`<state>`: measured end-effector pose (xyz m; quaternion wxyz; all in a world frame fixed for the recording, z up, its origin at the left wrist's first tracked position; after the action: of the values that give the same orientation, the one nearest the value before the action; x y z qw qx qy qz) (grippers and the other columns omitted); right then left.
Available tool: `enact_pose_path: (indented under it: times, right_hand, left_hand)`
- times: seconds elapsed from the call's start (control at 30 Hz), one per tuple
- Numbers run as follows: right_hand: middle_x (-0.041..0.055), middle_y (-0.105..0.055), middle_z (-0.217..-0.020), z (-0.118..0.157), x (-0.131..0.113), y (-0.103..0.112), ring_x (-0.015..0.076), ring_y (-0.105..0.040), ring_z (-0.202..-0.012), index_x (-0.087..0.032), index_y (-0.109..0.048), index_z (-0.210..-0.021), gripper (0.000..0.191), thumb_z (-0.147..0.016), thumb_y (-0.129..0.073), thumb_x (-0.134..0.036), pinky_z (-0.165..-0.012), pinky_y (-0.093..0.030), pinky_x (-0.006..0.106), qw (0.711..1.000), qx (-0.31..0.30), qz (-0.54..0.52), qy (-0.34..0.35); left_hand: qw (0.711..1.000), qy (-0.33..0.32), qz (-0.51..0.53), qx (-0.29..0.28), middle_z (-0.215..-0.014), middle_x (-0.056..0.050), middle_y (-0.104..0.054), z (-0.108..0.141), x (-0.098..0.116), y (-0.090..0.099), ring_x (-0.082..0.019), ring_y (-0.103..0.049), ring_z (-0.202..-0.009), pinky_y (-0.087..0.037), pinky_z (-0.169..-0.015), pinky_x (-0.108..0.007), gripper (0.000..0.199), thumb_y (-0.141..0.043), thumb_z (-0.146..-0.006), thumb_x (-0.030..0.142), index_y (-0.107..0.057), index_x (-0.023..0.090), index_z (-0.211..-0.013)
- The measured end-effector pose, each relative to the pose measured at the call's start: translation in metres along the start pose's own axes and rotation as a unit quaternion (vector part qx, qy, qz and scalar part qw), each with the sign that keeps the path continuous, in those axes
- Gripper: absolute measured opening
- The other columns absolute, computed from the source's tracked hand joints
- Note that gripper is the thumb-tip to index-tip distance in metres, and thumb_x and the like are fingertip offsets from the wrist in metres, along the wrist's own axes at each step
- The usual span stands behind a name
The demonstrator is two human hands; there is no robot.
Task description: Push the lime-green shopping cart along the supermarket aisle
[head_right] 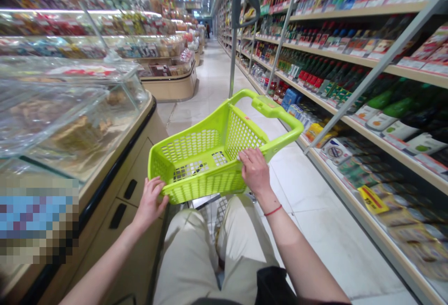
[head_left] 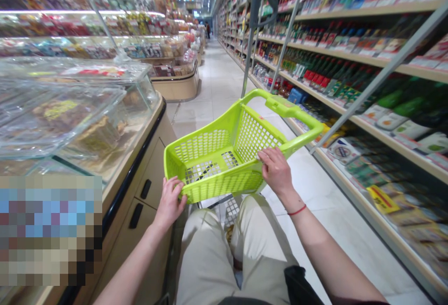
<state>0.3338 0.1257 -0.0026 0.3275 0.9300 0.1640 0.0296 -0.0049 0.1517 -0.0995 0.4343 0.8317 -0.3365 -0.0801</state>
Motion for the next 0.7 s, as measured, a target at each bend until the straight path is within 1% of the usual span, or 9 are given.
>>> enact_pose_path:
  times: [0.1,0.2,0.3,0.43,0.5,0.6,0.7]
  right_hand:
    - [0.0093,-0.070,-0.112,-0.004,0.019,0.010,0.0243,-0.061,-0.113,-0.019,-0.067,-0.111,0.042,-0.077,-0.049,-0.002,-0.111,-0.043,0.050,1.000,0.010,0.015,-0.009]
    - [0.0103,-0.070,-0.112,-0.004,0.025,0.015,0.0249,-0.060,-0.113,-0.018,-0.067,-0.110,0.040,-0.078,-0.049,-0.002,-0.111,-0.043,0.051,0.999,0.025,0.025,-0.016]
    - [0.0123,-0.069,-0.113,-0.001,0.015,0.011,0.0260,-0.059,-0.116,-0.016,-0.066,-0.112,0.042,-0.077,-0.048,-0.001,-0.111,-0.043,0.052,0.999,0.035,0.026,-0.021]
    - [0.0121,-0.069,-0.116,0.005,-0.011,-0.006,0.0252,-0.058,-0.119,-0.016,-0.065,-0.116,0.045,-0.078,-0.046,0.000,-0.111,-0.043,0.051,1.000,0.010,-0.006,-0.016]
    - [0.0118,-0.068,-0.117,0.007,-0.019,-0.011,0.0250,-0.057,-0.120,-0.016,-0.064,-0.118,0.047,-0.078,-0.046,0.000,-0.112,-0.043,0.051,1.000,0.001,-0.020,-0.011]
    - [0.0120,-0.068,-0.119,0.008,-0.020,-0.010,0.0249,-0.056,-0.122,-0.016,-0.064,-0.120,0.048,-0.078,-0.047,0.000,-0.113,-0.041,0.051,1.000,-0.002,-0.028,-0.002]
    - [0.0115,-0.068,-0.120,0.007,-0.007,-0.003,0.0251,-0.055,-0.123,-0.017,-0.064,-0.121,0.048,-0.079,-0.048,0.000,-0.114,-0.041,0.051,1.000,0.002,-0.015,-0.002]
  left_hand:
    - [1.000,0.001,0.001,0.000,-0.110,-0.010,-0.056,0.000,0.000,-0.001,-0.030,-0.051,-0.123,-0.031,-0.113,-0.067,0.029,-0.054,-0.085,0.016,-0.050,0.020,-0.114]
    - [1.000,0.000,0.001,0.002,-0.110,-0.010,-0.056,0.000,0.000,-0.001,-0.030,-0.051,-0.123,-0.031,-0.113,-0.066,0.028,-0.054,-0.085,0.016,-0.051,0.020,-0.113]
    - [1.000,-0.002,0.001,0.007,-0.110,-0.010,-0.056,0.000,0.000,0.000,-0.030,-0.051,-0.123,-0.031,-0.113,-0.066,0.029,-0.055,-0.085,0.017,-0.051,0.019,-0.113]
    - [1.000,-0.006,0.000,0.007,-0.109,-0.010,-0.056,0.000,0.001,0.001,-0.031,-0.050,-0.123,-0.031,-0.112,-0.067,0.029,-0.054,-0.085,0.017,-0.050,0.019,-0.114]
    - [1.000,-0.007,-0.001,0.006,-0.109,-0.010,-0.056,0.001,0.001,0.001,-0.030,-0.051,-0.123,-0.032,-0.112,-0.067,0.029,-0.054,-0.086,0.017,-0.050,0.020,-0.114]
    - [1.000,-0.006,-0.002,0.004,-0.109,-0.009,-0.056,0.001,0.000,0.001,-0.030,-0.051,-0.122,-0.032,-0.112,-0.067,0.030,-0.054,-0.085,0.017,-0.050,0.020,-0.115]
    - [1.000,-0.003,0.001,0.005,-0.109,-0.009,-0.056,0.002,-0.001,0.002,-0.031,-0.052,-0.123,-0.031,-0.112,-0.067,0.030,-0.054,-0.085,0.018,-0.050,0.021,-0.114]
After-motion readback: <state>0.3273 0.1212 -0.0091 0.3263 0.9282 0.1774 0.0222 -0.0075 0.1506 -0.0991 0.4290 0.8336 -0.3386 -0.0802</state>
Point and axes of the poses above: each hand's wrist, its own z-axis away from the middle knuckle, its own y-axis out of the back of the hand, x = y × z, the point moved 9 cm from there along -z, towards the middle knuckle
